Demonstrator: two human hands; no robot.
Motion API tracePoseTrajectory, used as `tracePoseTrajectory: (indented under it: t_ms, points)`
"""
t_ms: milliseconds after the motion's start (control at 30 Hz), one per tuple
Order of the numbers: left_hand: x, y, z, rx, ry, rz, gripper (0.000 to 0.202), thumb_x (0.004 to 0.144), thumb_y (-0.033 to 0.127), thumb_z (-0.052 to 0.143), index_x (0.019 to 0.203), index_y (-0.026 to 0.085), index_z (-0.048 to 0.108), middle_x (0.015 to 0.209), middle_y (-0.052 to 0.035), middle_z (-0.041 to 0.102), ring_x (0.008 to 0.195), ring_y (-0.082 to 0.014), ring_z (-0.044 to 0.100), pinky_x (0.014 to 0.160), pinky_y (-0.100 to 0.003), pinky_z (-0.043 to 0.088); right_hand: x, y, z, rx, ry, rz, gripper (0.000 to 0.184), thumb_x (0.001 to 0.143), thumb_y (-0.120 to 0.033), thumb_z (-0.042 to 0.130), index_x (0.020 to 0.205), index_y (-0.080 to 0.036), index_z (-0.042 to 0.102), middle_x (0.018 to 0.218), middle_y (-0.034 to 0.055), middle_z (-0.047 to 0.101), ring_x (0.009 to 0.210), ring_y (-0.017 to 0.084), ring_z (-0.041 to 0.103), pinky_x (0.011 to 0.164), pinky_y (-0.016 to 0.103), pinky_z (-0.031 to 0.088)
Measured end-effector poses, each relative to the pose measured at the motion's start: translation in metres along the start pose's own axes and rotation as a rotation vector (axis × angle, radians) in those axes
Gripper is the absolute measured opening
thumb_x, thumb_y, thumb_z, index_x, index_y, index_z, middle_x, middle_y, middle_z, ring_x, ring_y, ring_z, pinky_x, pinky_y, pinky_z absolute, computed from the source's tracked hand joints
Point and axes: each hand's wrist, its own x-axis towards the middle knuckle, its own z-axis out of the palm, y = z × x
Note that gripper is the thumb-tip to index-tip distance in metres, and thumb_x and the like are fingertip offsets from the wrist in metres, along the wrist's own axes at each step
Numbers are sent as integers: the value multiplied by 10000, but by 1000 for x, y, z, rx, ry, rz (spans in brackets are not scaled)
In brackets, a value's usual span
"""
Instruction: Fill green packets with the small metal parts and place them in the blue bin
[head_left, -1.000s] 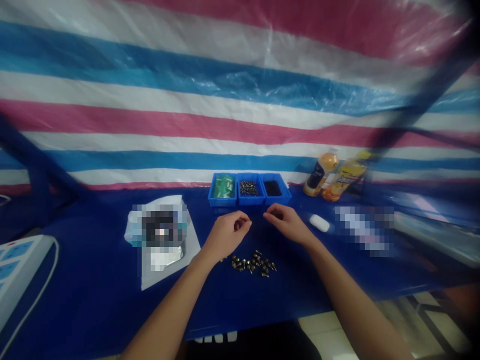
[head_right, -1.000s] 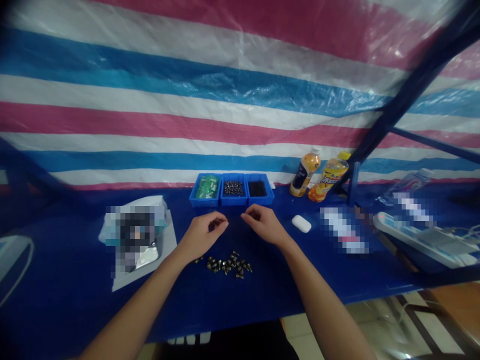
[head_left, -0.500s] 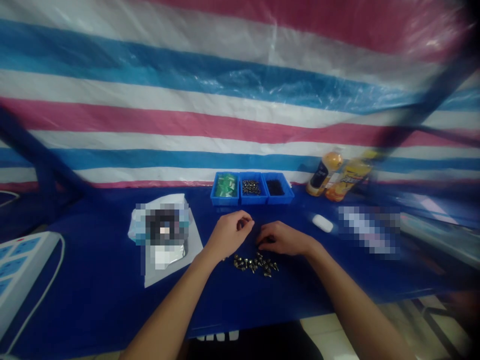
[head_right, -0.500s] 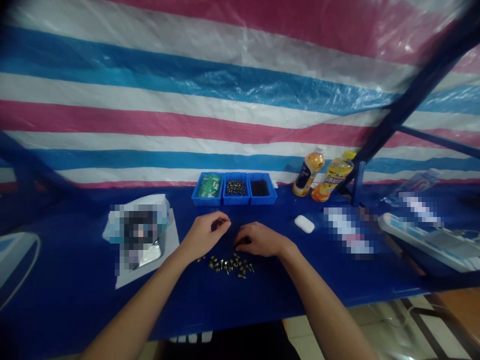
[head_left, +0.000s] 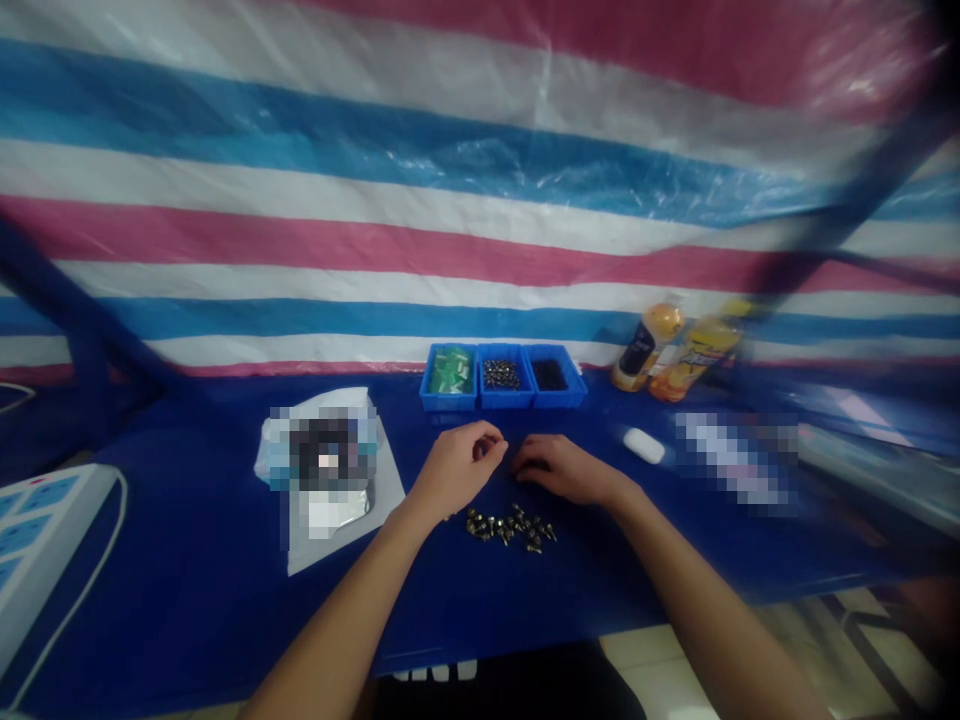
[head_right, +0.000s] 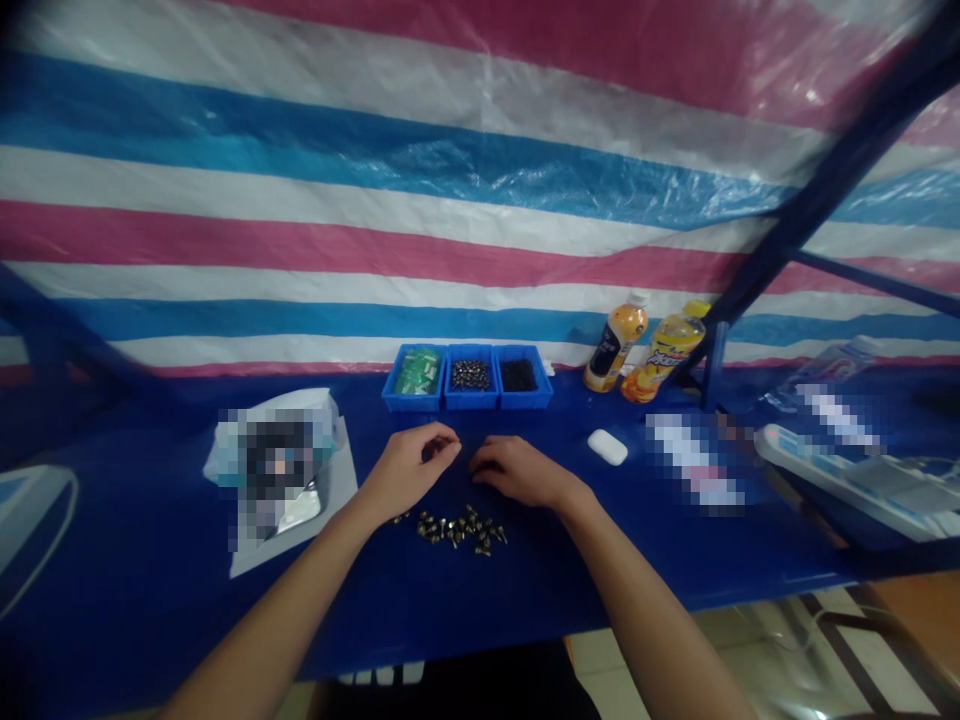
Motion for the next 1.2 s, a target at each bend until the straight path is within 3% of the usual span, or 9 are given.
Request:
tracePoseTrajectory:
  t_ms: [100,267,467,767,1000,1200]
  points:
    - [0,1,0,-3,-1,4,193,890,341,530,932,219,673,822,-12,694,717,-158,612,679,-284,443,-1,-2,-2,81,60,47,142,905,-217,554,973,-214,678,909,17,695,812,148,636,776,267,462]
    - [-1,4,0,-5,-31,0,226,902,378,514,925,225,680,806,-7,694,700,-159,607,658,-276,436,0,-2,0,213,215,144,205,813,-335,685,942,-191,620,809,0,675,689,129,604,654,239,460]
    - [-2,7,2,9,-109,37,263,913,380,486,875,210,683,797,-15,682,688,-158,592,634,-274,408,2,-7,0,242,296,110,226,818,-394,674,888,-179,677,806,35,699,701,156,619,663,267,472]
    - [-2,9,0,-55,-119,5,286,924,394,472,836,194,658,712,12,643,640,-142,558,588,-257,355,2,-12,-2,279,343,7,190,886,-333,608,965,-209,728,953,54,724,866,186,664,774,295,497]
    - [-2,10,0,-108,-126,3,276,928,376,465,848,193,656,735,14,644,662,-138,566,609,-253,367,1,-13,-2,230,336,21,212,890,-357,598,977,-207,720,938,46,726,809,174,651,703,273,471]
    - [-2,8,0,-97,-81,-43,350,933,460,445,843,195,655,700,16,624,655,-144,558,602,-253,366,3,-11,0,193,309,177,377,919,-443,520,706,-156,639,614,-2,595,573,119,516,543,241,364]
